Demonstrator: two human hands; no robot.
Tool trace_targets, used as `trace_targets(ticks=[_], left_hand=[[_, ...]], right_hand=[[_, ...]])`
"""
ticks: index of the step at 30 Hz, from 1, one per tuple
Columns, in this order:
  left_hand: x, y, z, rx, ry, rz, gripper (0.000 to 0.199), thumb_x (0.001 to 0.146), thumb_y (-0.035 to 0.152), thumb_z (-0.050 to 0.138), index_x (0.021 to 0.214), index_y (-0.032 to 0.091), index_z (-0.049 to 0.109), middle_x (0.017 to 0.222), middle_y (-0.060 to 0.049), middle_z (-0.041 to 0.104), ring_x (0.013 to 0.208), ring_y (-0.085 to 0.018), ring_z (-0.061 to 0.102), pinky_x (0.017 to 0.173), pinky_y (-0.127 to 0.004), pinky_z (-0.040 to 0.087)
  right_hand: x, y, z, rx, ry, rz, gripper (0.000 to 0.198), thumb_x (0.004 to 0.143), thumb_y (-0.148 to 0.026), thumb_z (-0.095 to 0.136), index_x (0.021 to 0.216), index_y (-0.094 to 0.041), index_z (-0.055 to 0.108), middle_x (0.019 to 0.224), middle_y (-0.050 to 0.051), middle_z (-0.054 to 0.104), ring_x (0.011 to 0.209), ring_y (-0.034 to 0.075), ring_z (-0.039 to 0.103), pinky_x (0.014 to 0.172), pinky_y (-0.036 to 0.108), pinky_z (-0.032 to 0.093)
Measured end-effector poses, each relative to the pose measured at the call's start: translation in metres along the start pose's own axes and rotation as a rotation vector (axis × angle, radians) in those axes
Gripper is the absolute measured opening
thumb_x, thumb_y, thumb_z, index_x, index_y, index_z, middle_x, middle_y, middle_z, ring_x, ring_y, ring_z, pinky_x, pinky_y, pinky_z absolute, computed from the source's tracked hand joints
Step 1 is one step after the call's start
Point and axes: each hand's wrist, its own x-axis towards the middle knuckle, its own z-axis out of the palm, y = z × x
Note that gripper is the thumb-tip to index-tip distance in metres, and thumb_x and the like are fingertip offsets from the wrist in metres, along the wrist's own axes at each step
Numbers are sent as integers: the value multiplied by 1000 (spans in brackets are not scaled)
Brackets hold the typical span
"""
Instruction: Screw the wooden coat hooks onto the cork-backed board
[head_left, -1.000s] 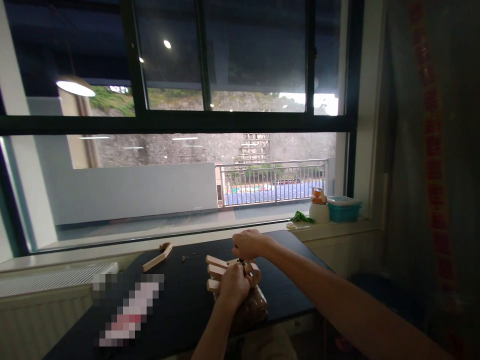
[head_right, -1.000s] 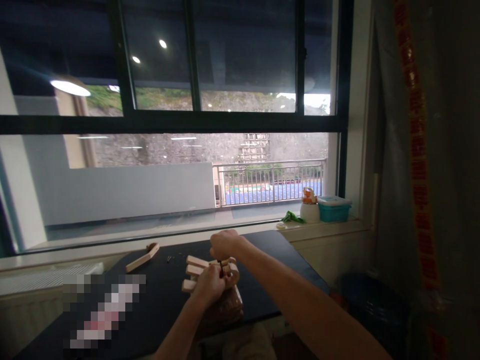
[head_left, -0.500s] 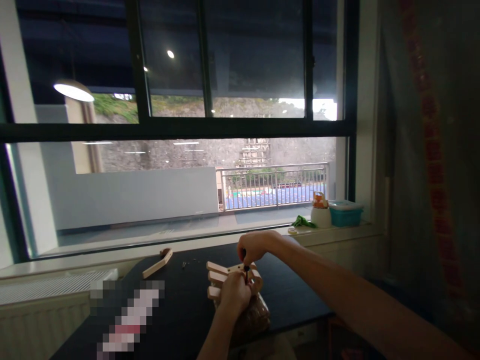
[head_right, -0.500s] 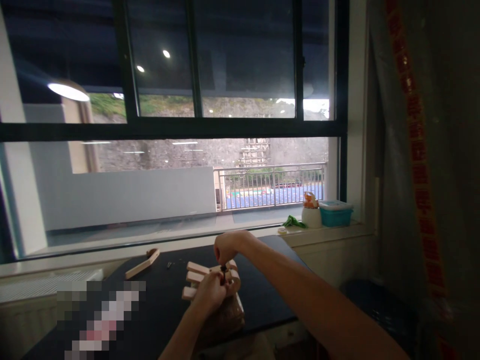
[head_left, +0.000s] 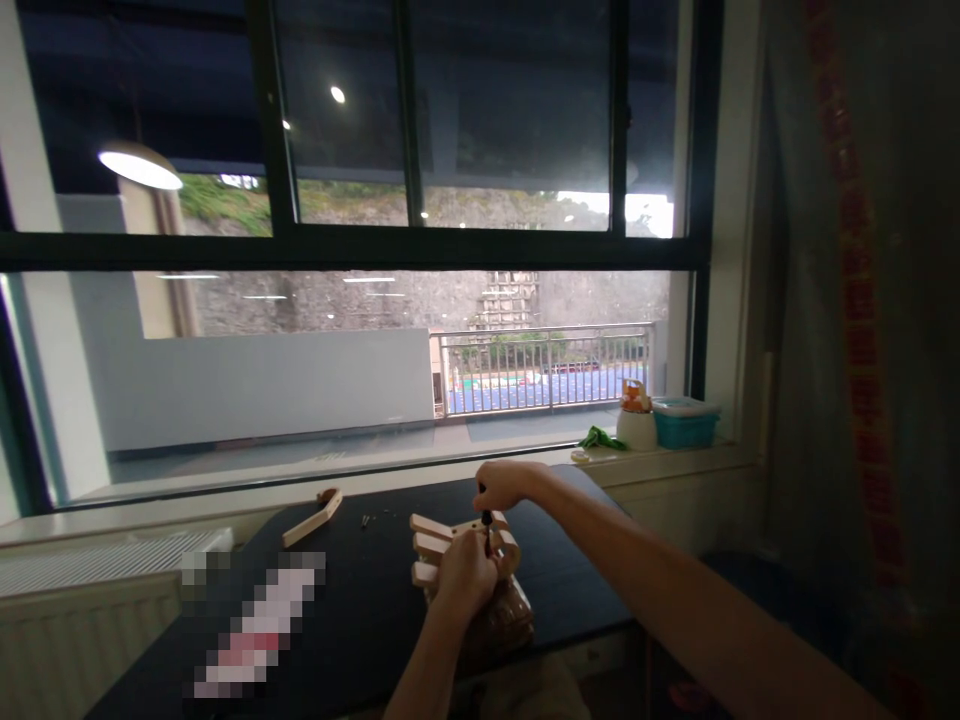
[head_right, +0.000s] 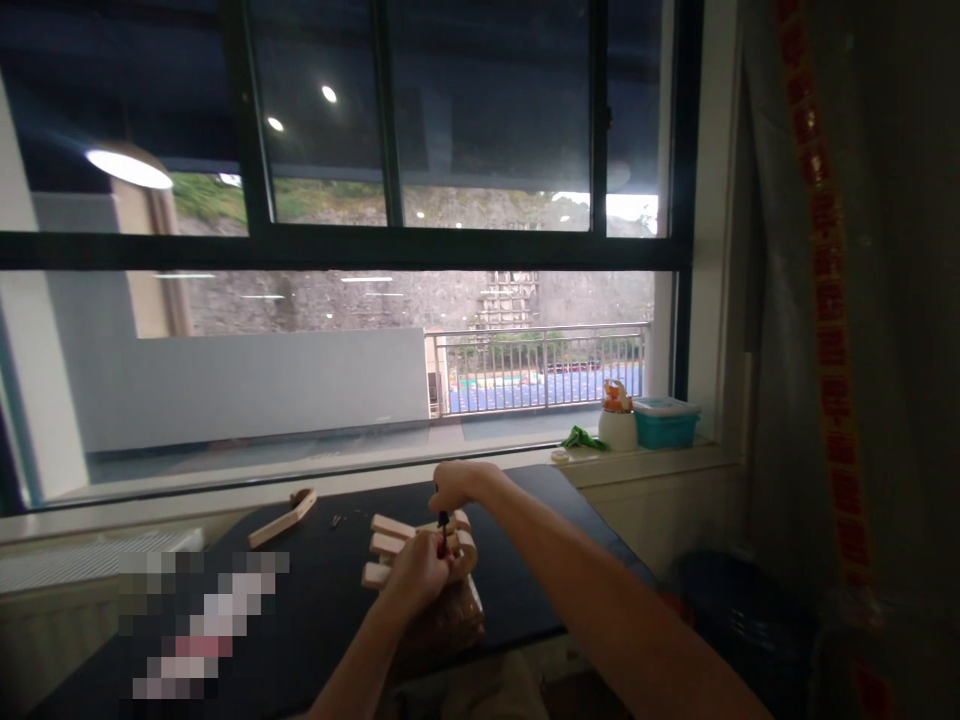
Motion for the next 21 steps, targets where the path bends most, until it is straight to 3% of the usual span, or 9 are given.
trace_targets(ticks=[3,9,13,21], left_hand=[[0,-1,0,-12,7,14,21,73,18,49,84,15,67,89,-10,69,85,-20,63,69,-26,40],[0,-1,-2,-14,40,3,20,72,17,51,84,15,67,89,-10,69,86,-20,62,70,-26,40],[-1,1,-3,-13,33,-12,19,73,19,51,82,14,67,89,-12,69,86,-22,63,70,-27,40],[-4,5,-5,-14,32,-24,22,74,17,50,88,13,67,94,-13,68,93,-23,62,74,-27,41]], right_hand=[[-2,-6,-6,-28,12,20,43,77,-32,47,104,-5,67,103,18,66,84,24,63,56,28,43],[-14,-16,-20,-52,8,-48,35,69,-31,58,100,-19,69,98,5,70,82,19,62,58,24,42],[-17,-16,-19,-58,-9,-78,28,70,-24,57,94,-21,71,93,1,71,80,16,62,60,21,41],[-9,-19,-9,-61,47,-22,33,75,-31,53,98,-14,69,98,11,69,88,23,62,65,26,44]])
